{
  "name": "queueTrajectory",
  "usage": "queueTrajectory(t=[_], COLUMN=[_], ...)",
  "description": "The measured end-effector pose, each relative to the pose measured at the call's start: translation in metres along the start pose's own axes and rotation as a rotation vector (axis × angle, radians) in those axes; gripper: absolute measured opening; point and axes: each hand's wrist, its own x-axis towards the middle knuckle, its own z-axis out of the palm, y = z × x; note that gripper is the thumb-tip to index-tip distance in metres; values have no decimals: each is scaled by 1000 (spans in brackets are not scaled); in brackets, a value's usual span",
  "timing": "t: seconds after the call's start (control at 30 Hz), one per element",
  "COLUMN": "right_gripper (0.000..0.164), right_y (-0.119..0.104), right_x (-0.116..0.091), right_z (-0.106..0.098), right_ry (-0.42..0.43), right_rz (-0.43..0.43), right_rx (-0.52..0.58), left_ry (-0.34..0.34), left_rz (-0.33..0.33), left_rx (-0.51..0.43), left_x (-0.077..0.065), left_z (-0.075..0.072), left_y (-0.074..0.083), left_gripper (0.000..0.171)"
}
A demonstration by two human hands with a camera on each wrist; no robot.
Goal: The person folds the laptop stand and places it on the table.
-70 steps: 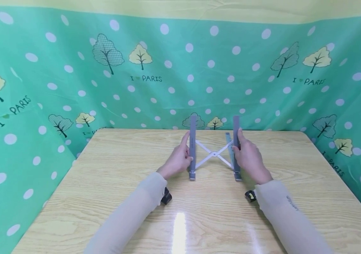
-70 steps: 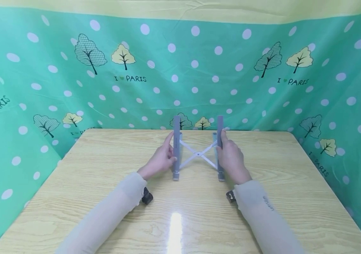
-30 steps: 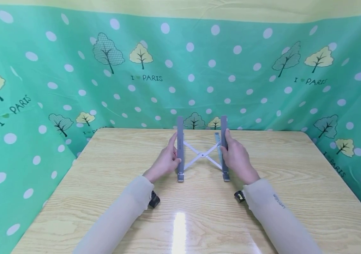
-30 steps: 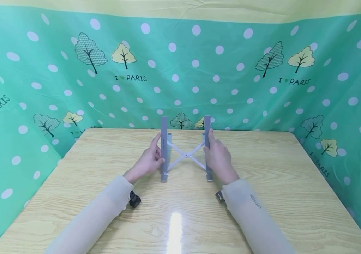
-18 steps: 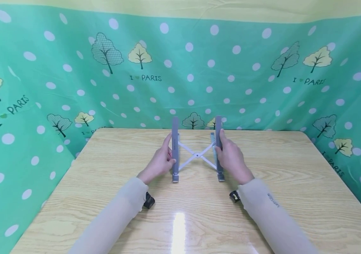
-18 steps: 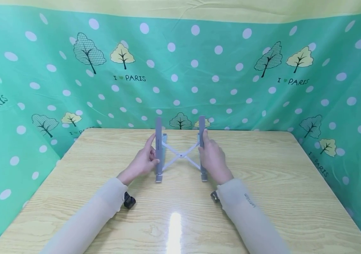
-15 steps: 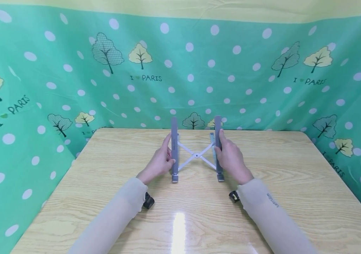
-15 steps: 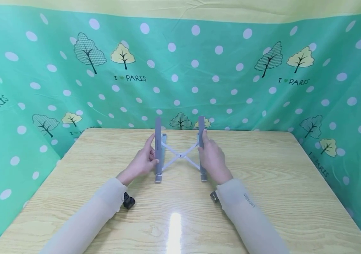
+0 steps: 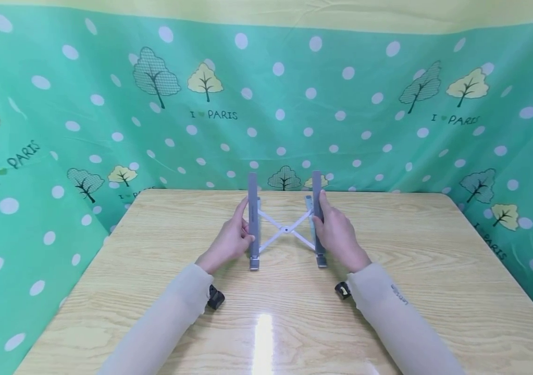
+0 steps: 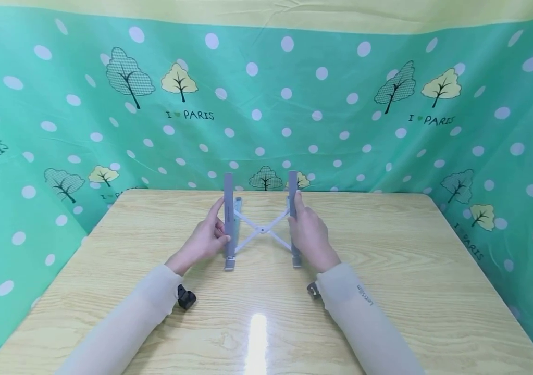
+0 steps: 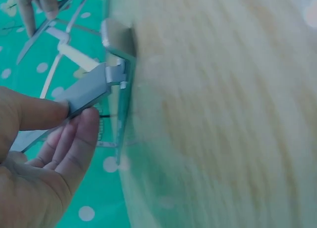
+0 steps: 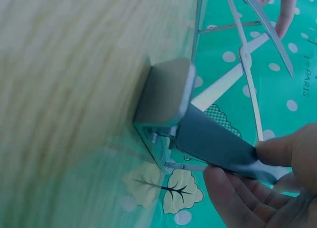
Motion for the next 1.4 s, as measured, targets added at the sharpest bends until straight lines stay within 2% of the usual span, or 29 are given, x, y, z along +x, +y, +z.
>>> queueTrajectory(t=[0.13,0.37,0.57,0.73,1.0,1.4], right_gripper=[79,82,85,88,92,97], right_y=[2,13,21,24,24,23], right_x=[0,2,4,5,4,4], right_z=[-3,-11,-12,-12,-13,-13], right_ry=[-45,-113,-157,-194,-211,-242], right_rz=[-14,-33,-7,8,22,49], right_rx=[74,238,293,340,351,360], left_ry=[13,68,73,51,41,-7], left_rz=[-23,7,-1,-10,27,-17], left_rx=[-7,-44,-95,-96,-95,-165], left_x=[-1,3,4,5,5,4], left_z=[-6,-12,-9,-7,-7,-7], left_y=[4,5,-1,-4,-7,-7], left_gripper=[102,86,89,97,99,104])
